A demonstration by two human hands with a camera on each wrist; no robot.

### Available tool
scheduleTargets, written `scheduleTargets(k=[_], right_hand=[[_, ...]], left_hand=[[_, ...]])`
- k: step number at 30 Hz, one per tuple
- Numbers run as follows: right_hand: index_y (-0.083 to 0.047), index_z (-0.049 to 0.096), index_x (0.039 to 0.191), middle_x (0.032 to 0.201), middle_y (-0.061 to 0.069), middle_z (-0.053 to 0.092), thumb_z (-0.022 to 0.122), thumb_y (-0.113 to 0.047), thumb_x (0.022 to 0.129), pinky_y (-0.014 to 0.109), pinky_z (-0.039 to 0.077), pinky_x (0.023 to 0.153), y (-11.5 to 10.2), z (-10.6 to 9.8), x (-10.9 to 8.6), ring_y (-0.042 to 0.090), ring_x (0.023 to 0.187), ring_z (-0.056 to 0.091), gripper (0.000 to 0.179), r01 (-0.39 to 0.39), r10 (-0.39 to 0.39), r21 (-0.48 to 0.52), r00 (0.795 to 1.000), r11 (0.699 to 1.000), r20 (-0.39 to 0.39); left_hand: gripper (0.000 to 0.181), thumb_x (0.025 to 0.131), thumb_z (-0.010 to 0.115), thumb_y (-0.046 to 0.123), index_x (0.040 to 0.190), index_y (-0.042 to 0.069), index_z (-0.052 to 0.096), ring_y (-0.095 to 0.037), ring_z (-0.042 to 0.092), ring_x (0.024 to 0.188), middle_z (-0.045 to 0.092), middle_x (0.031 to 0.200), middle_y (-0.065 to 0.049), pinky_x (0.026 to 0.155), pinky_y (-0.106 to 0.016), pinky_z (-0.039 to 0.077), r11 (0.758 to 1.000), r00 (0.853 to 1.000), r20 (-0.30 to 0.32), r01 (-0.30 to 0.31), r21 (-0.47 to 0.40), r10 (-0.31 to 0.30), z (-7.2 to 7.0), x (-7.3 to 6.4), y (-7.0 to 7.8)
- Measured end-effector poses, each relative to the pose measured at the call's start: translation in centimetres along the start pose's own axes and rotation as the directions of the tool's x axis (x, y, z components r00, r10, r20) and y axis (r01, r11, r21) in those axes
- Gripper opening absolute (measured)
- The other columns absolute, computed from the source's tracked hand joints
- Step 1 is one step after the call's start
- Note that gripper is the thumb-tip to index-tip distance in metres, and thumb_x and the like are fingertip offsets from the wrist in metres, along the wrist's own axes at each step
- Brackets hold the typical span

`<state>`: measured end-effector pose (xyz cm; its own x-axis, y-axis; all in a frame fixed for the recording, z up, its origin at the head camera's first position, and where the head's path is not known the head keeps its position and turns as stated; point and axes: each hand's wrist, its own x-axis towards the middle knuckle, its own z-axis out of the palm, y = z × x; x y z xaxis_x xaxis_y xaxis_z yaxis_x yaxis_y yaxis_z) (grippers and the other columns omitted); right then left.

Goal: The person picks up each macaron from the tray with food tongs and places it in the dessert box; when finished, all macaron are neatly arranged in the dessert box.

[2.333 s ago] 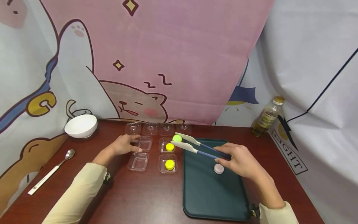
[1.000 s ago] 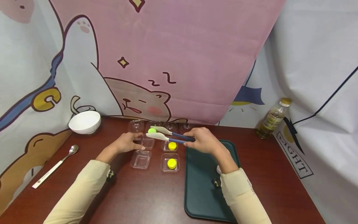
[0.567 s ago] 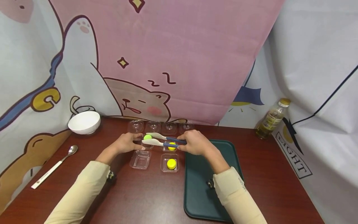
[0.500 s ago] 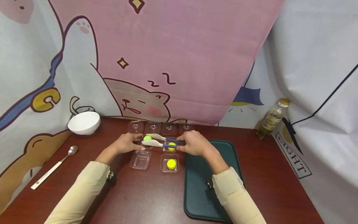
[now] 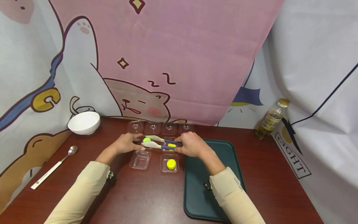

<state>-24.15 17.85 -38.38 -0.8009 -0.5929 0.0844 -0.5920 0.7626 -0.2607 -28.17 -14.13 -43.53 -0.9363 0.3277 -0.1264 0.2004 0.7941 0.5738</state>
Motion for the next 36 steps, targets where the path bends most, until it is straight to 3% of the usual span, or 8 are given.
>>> scheduleTargets(k=[20,30,36], right_hand=[[-0.011,0.077,0.115,0.100,0.003,0.077,0.081,-0.027,0.086,0.025,0.047,0.060,-0.1,0.1,0.1,0.007,0.069,0.056,0.033,-0.041,0.040,0.034,0.999,0.999,0.026],[-0.011,0.075,0.122,0.110,0.004,0.076,0.078,-0.030,0.089,0.026,0.046,0.063,0.2,-0.6,-1.0,0.010,0.078,0.059,0.038,-0.099,0.099,0.071,0.995,0.993,0.001],[-0.009,0.074,0.123,0.113,0.005,0.077,0.079,-0.030,0.089,0.030,0.054,0.070,1.0,-1.5,-2.4,0.014,0.090,0.069,0.040,-0.094,0.098,0.057,0.993,0.994,-0.061]], left_hand=[[0.083,0.082,0.084,0.038,0.150,0.006,0.049,-0.041,0.045,0.142,0.067,0.133,-0.018,0.118,-0.055,0.036,0.999,1.000,-0.002,0.023,-0.035,-0.023,0.1,0.0,-0.1],[0.084,0.081,0.084,0.039,0.149,0.003,0.049,-0.046,0.046,0.140,0.067,0.131,-0.018,0.118,-0.057,0.034,1.000,1.000,-0.018,-0.008,-0.007,0.007,0.2,0.0,0.0],[0.085,0.082,0.084,0.040,0.149,0.003,0.048,-0.046,0.046,0.140,0.067,0.132,-0.018,0.118,-0.057,0.034,1.000,1.000,-0.015,0.003,-0.010,-0.003,0.2,0.1,-0.1]])
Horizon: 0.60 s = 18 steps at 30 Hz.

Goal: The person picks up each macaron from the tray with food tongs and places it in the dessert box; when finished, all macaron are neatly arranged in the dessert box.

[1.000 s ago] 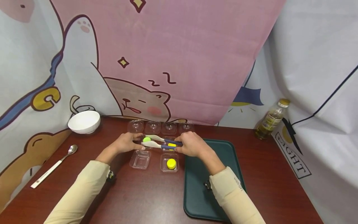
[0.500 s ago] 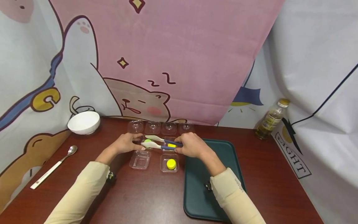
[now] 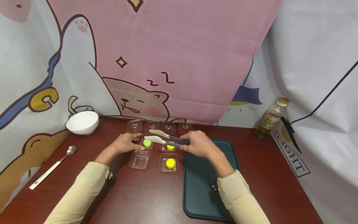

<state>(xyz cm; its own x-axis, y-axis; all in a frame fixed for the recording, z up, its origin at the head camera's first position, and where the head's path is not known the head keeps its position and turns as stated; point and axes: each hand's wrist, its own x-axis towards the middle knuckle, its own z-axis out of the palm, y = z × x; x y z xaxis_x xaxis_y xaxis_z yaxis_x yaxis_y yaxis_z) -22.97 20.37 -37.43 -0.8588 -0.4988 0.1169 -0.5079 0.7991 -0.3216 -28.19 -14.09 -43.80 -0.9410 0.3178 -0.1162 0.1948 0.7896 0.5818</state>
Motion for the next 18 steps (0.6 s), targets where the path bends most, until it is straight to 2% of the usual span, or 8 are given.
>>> scheduleTargets(k=[6,9,13,18], right_hand=[[-0.008,0.073,0.124,0.111,0.006,0.077,0.080,-0.029,0.088,0.025,0.048,0.060,1.0,-1.3,-1.4,0.007,0.072,0.059,0.042,-0.029,0.030,0.037,0.999,0.999,-0.018],[-0.010,0.074,0.124,0.110,0.004,0.077,0.080,-0.029,0.088,0.025,0.045,0.059,1.6,-2.1,-2.2,0.007,0.070,0.056,0.041,-0.042,0.043,0.041,0.999,0.998,-0.029],[-0.013,0.074,0.123,0.107,0.000,0.076,0.079,-0.030,0.089,0.025,0.044,0.061,2.8,-2.9,-3.7,0.007,0.073,0.055,0.039,-0.030,0.032,0.025,0.997,0.999,-0.064],[-0.015,0.073,0.125,0.108,-0.001,0.076,0.077,-0.031,0.090,0.026,0.050,0.067,4.1,-3.7,-5.7,0.006,0.081,0.063,0.038,-0.019,0.019,-0.006,0.994,1.000,-0.107]], left_hand=[[0.085,0.082,0.083,0.039,0.151,0.005,0.048,-0.044,0.044,0.141,0.066,0.134,-0.018,0.119,-0.057,0.033,1.000,1.000,0.012,0.016,-0.020,-0.015,0.0,-0.1,-0.1],[0.085,0.082,0.084,0.039,0.151,0.006,0.047,-0.043,0.045,0.142,0.065,0.135,-0.018,0.120,-0.056,0.032,0.999,1.000,0.015,0.025,-0.030,-0.024,0.1,-0.2,-0.1],[0.085,0.082,0.084,0.039,0.152,0.007,0.047,-0.041,0.048,0.140,0.065,0.135,-0.019,0.119,-0.057,0.033,0.999,1.000,0.018,0.017,-0.039,-0.017,0.2,-0.3,-0.1],[0.084,0.082,0.085,0.037,0.150,0.006,0.048,-0.037,0.056,0.135,0.065,0.134,-0.021,0.117,-0.055,0.037,0.999,1.000,0.010,0.009,-0.051,-0.008,0.1,-0.3,0.0]])
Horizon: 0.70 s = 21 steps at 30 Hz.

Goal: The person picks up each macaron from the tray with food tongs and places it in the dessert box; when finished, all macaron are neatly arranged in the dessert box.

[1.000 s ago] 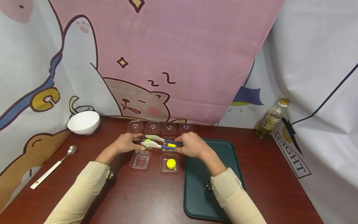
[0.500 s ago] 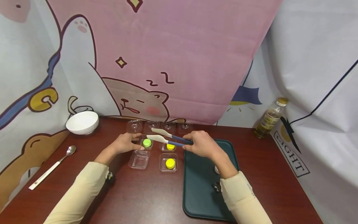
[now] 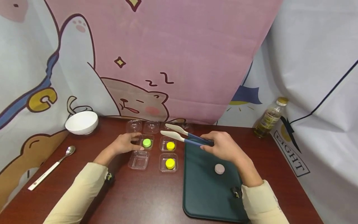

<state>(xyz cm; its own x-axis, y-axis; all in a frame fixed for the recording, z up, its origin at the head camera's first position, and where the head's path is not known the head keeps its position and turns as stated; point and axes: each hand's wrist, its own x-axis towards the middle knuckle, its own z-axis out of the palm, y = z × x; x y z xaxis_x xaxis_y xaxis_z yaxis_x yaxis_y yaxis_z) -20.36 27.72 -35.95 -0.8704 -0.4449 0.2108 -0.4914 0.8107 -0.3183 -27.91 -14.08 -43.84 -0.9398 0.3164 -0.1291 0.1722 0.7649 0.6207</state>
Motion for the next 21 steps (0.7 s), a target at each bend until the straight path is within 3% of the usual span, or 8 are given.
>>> scheduleTargets(k=[10,15,21], right_hand=[[-0.014,0.074,0.121,0.106,-0.001,0.076,0.079,-0.027,0.088,0.026,0.051,0.066,1.6,-1.3,-3.7,0.010,0.082,0.066,0.035,-0.023,0.021,-0.036,0.998,0.999,-0.067],[-0.015,0.075,0.119,0.106,-0.001,0.077,0.080,-0.028,0.088,0.028,0.053,0.066,1.9,-1.9,-5.6,0.009,0.084,0.067,0.035,-0.066,0.062,-0.044,0.995,0.997,-0.078],[-0.018,0.075,0.118,0.105,-0.003,0.076,0.082,-0.029,0.086,0.024,0.050,0.062,2.8,-1.7,-8.4,0.002,0.080,0.062,0.035,-0.086,0.076,-0.078,0.990,0.993,-0.118]], left_hand=[[0.087,0.084,0.082,0.041,0.154,0.009,0.042,-0.041,0.049,0.140,0.066,0.135,-0.019,0.119,-0.060,0.032,1.000,1.000,0.001,-0.011,0.002,0.011,-0.1,0.2,-0.4],[0.084,0.089,0.075,0.046,0.157,0.011,0.038,-0.040,0.057,0.133,0.067,0.132,-0.021,0.112,-0.059,0.042,1.000,1.000,-0.015,-0.010,-0.030,0.009,0.0,-0.6,-1.0],[0.078,0.094,0.068,0.049,0.154,0.008,0.040,-0.040,0.062,0.127,0.066,0.132,-0.024,0.106,-0.057,0.048,0.998,0.996,-0.060,-0.064,0.026,0.066,-0.3,-1.8,-1.2]])
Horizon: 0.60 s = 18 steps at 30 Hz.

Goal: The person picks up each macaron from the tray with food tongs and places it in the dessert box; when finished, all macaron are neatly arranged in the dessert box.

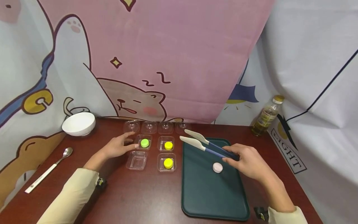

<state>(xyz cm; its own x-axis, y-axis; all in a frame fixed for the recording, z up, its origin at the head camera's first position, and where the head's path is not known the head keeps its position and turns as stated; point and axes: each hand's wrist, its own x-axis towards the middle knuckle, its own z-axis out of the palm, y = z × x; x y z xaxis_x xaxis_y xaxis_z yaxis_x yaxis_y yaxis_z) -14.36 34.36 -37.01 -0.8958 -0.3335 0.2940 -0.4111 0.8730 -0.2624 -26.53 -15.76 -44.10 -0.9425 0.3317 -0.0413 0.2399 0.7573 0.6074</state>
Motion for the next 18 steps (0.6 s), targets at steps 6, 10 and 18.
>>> scheduleTargets(k=[6,10,18], right_hand=[[-0.018,0.075,0.116,0.101,-0.006,0.074,0.083,-0.030,0.084,0.022,0.048,0.059,0.9,0.1,-2.7,-0.004,0.075,0.055,0.035,-0.049,0.049,0.012,0.999,0.999,0.007],[-0.020,0.076,0.115,0.101,-0.007,0.074,0.083,-0.032,0.084,0.022,0.049,0.059,1.3,0.0,-4.4,-0.004,0.078,0.058,0.034,-0.090,0.090,0.000,0.996,0.996,0.014],[-0.022,0.076,0.112,0.099,-0.008,0.074,0.085,-0.035,0.082,0.021,0.046,0.056,2.2,-0.1,-7.7,-0.008,0.075,0.055,0.034,-0.182,0.182,-0.028,0.983,0.983,0.013]], left_hand=[[0.075,0.095,0.064,0.053,0.147,0.001,0.047,-0.040,0.061,0.127,0.065,0.133,-0.024,0.106,-0.055,0.048,0.998,0.998,0.049,-0.052,0.041,0.050,-0.5,-1.6,0.3],[0.077,0.096,0.063,0.054,0.146,-0.003,0.050,-0.039,0.059,0.130,0.065,0.134,-0.022,0.108,-0.055,0.047,0.993,0.993,0.096,-0.081,0.088,0.072,-0.8,-2.7,0.3],[0.088,0.087,0.073,0.056,0.149,0.000,0.047,-0.036,0.057,0.133,0.065,0.137,-0.019,0.109,-0.054,0.046,0.988,0.984,0.150,-0.115,0.104,0.099,-1.0,-4.4,0.0]])
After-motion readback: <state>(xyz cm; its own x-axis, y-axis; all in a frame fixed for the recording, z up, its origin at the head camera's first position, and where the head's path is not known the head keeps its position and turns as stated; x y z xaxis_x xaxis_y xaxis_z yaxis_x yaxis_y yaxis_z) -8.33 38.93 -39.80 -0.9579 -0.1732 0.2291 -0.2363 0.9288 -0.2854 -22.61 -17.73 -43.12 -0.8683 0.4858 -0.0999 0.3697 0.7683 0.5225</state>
